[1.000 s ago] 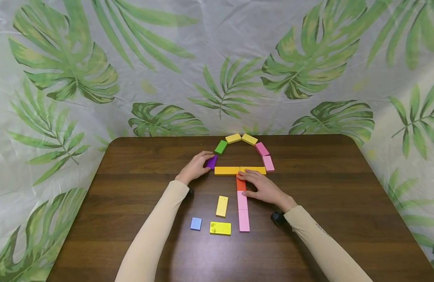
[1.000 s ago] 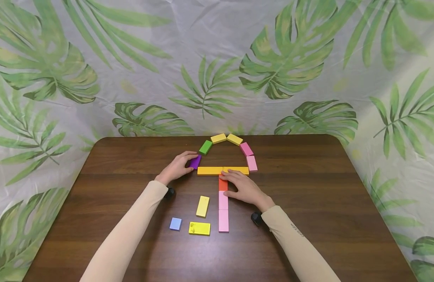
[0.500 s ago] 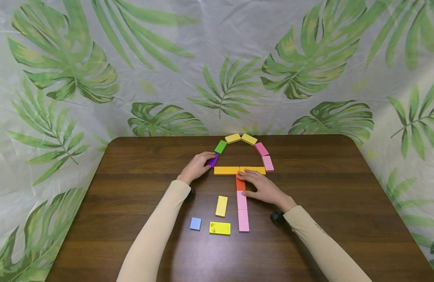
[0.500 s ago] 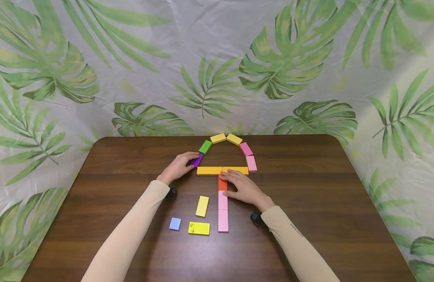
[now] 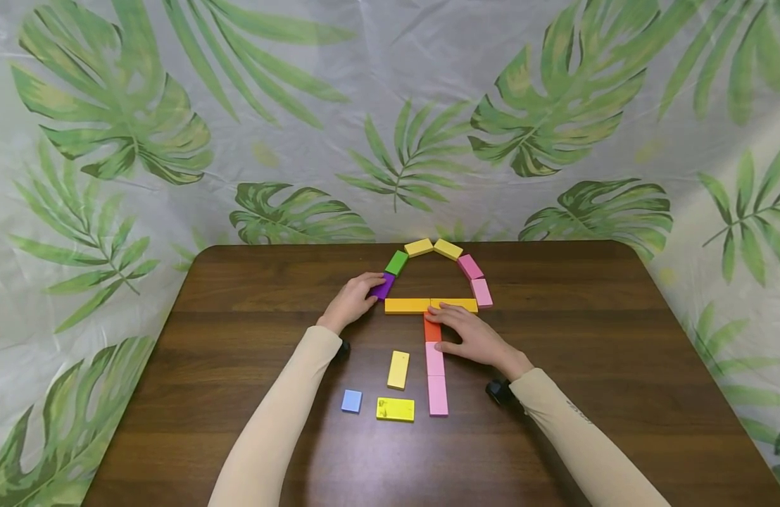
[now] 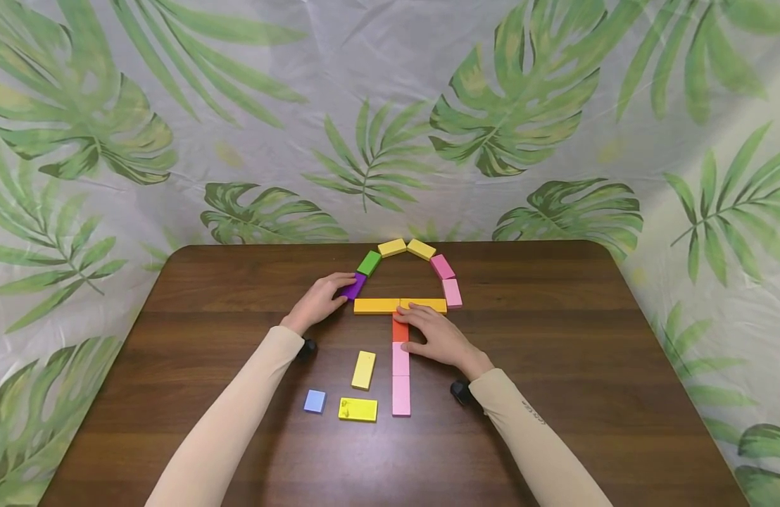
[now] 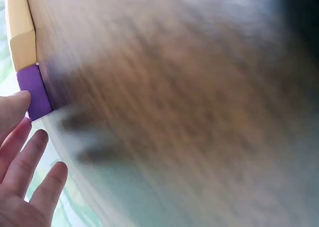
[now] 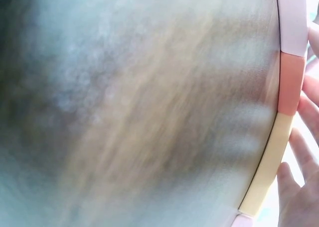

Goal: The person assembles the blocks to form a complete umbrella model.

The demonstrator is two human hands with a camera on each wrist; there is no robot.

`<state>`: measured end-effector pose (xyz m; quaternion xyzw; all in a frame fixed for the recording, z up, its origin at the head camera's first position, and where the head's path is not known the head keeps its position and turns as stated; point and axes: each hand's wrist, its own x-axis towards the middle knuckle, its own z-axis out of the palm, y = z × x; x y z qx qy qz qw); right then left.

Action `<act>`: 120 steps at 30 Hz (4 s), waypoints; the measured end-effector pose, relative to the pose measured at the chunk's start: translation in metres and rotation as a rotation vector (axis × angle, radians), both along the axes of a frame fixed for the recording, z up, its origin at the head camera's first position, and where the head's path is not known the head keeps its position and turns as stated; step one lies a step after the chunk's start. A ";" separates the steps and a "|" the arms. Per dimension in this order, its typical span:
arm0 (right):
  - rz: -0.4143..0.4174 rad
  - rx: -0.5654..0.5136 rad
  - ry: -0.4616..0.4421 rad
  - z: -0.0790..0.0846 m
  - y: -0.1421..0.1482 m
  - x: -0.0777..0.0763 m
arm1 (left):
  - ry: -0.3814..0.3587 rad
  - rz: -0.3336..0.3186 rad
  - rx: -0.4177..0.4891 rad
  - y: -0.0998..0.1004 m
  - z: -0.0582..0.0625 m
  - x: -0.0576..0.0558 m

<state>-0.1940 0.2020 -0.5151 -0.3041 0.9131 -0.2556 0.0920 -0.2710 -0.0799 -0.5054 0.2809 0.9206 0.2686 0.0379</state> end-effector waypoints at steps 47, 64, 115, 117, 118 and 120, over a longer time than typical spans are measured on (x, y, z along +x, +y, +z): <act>0.000 -0.009 0.012 0.001 -0.001 0.000 | -0.037 -0.136 0.066 -0.029 0.025 0.103; -0.006 -0.007 0.013 -0.002 0.000 -0.001 | 0.040 -0.388 0.022 -0.027 0.015 0.151; 0.007 -0.028 0.037 -0.001 -0.001 0.000 | 0.207 -0.447 0.019 0.013 -0.004 0.209; 0.005 -0.028 0.035 -0.001 -0.001 0.000 | 0.216 -0.445 0.023 0.015 -0.005 0.210; 0.005 -0.028 0.035 -0.001 -0.001 0.000 | 0.222 -0.445 0.023 0.016 -0.005 0.210; 0.004 -0.027 0.036 -0.001 -0.001 0.000 | 0.222 -0.448 0.024 0.017 -0.006 0.211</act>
